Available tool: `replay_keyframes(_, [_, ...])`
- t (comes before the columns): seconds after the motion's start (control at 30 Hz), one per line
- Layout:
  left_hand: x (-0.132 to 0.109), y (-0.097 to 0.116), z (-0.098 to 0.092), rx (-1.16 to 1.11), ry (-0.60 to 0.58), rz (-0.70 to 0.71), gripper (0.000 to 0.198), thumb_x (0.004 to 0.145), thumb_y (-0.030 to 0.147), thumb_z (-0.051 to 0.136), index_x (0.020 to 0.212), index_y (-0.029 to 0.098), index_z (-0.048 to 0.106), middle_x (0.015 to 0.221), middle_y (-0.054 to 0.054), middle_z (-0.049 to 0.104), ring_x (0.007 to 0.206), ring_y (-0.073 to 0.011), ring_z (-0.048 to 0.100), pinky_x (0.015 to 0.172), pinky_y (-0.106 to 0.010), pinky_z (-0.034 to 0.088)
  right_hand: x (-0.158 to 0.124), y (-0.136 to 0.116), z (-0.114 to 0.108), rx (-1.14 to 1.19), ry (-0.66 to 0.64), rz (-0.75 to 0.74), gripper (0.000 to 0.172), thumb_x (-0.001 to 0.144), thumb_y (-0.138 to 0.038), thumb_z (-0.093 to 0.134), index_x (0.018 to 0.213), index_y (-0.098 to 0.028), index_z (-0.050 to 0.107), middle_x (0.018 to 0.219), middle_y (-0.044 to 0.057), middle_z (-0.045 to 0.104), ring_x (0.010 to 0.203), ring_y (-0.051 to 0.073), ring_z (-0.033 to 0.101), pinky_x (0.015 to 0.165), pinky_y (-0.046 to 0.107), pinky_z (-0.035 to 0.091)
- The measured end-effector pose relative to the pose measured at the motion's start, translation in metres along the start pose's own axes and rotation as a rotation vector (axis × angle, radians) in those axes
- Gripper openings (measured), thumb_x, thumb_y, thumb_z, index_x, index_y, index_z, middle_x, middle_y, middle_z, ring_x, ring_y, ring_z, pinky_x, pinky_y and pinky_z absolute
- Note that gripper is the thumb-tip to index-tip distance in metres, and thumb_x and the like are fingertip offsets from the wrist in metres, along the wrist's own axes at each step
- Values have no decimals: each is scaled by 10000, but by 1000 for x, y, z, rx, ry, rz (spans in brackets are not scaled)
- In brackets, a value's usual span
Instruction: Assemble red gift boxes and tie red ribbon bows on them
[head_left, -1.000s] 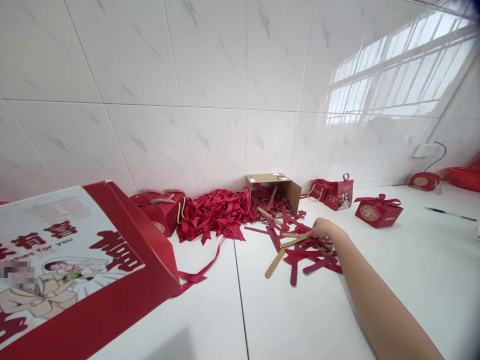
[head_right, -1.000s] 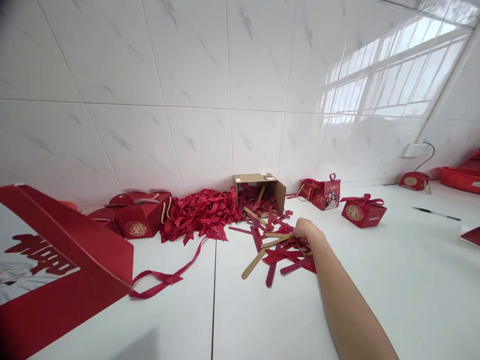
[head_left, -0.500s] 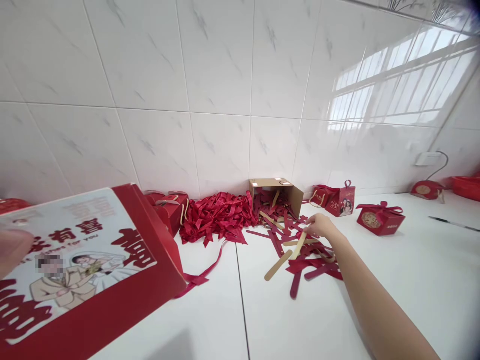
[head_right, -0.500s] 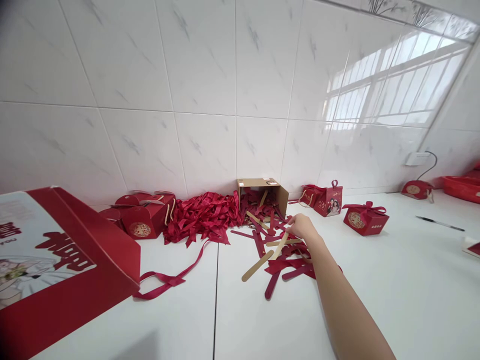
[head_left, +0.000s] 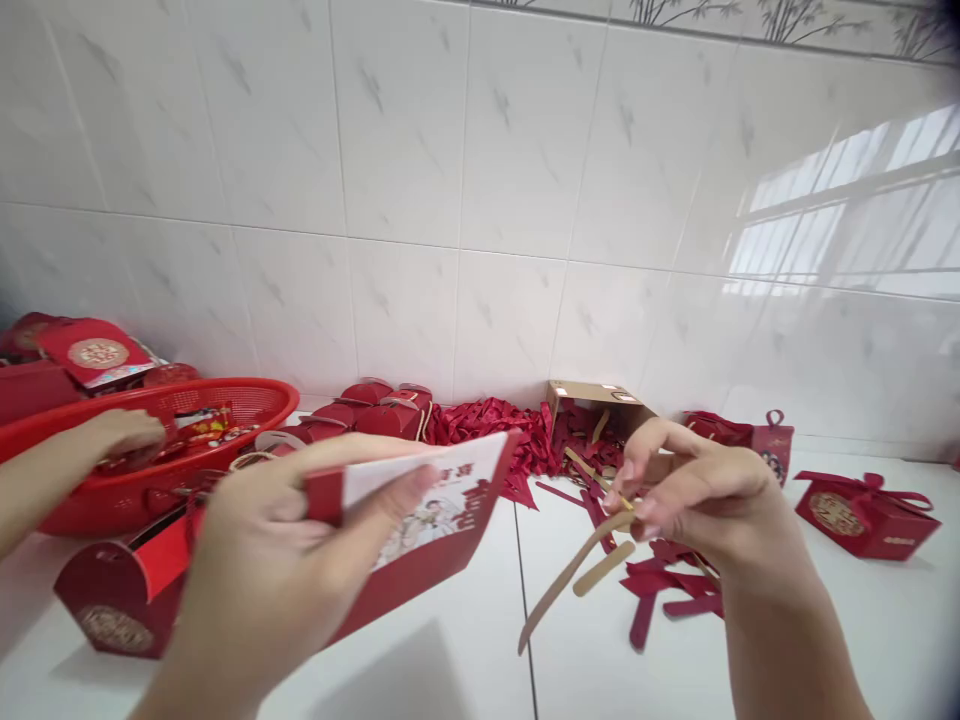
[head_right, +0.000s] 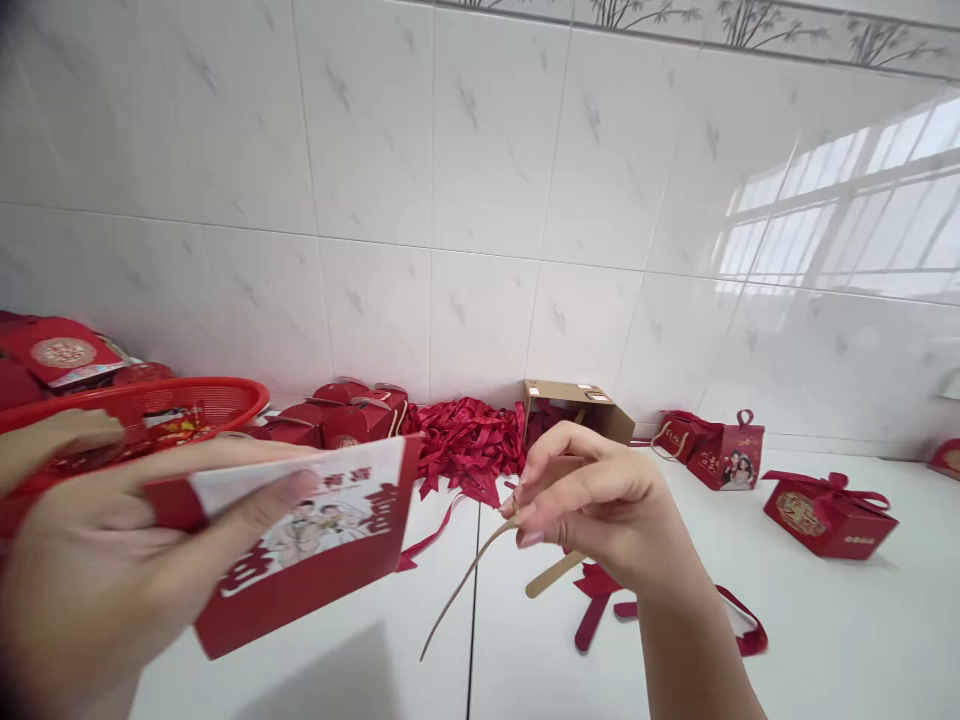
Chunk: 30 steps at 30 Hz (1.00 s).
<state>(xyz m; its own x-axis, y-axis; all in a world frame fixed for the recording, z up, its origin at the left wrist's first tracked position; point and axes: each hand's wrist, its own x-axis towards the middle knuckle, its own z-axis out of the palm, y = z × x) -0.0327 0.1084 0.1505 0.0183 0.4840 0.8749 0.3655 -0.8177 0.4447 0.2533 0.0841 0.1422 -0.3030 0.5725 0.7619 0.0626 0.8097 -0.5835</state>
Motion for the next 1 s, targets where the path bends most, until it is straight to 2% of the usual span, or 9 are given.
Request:
replay_keyframes(0.03, [-1,9,4,-1,-92,23,122,714,175,726,818,238,720,699,98,725,547,-65,642,477,-106,505,1,-2,7,-28,1,-61,250,785,-105,655,870,-322,745,880,38,527,803,178,631,626,310,593])
replay_keyframes(0.17, [-7,27,24,-64,-200,7,93,737,162,694,786,237,718,761,52,742,667,-120,692,571,-141,558,6,-1,25,-221,-6,-219,208,769,-164,688,840,-349,750,892,52,550,988,233,556,860,407,518])
replay_keyframes(0.3, [-13,29,32,-240,-330,-16,144,770,103,647,829,215,715,812,13,743,724,-134,696,642,-175,575,7,7,32,-261,-61,-250,216,767,-171,686,845,-363,747,998,56,540,1059,257,517,880,430,487])
replay_keyframes(0.4, [-16,30,34,-326,-355,-32,163,780,95,632,841,224,709,818,10,739,702,-133,690,663,-202,577,6,11,34,-266,-77,-262,271,760,-136,684,880,-373,739,990,53,527,1057,258,507,848,424,491])
replay_keyframes(0.53, [-19,30,37,-352,-405,-84,170,799,115,606,862,239,704,736,17,715,599,-126,657,605,-227,566,6,11,34,-310,-74,-297,274,774,-128,664,893,-364,738,937,53,528,1015,252,520,840,434,480])
replay_keyframes(0.8, [-23,29,40,-341,-469,-145,169,824,148,574,848,241,713,740,-2,706,633,-140,650,581,-226,556,6,10,33,-339,-106,-303,250,804,-143,635,888,-356,736,943,53,522,1015,245,521,827,425,481])
replay_keyframes(1.0, [-24,29,42,-376,-463,-142,178,827,135,571,872,238,709,758,0,715,649,-138,668,610,-224,573,6,9,35,-360,-73,-281,260,817,-136,611,883,-353,737,875,47,571,964,233,558,849,449,489])
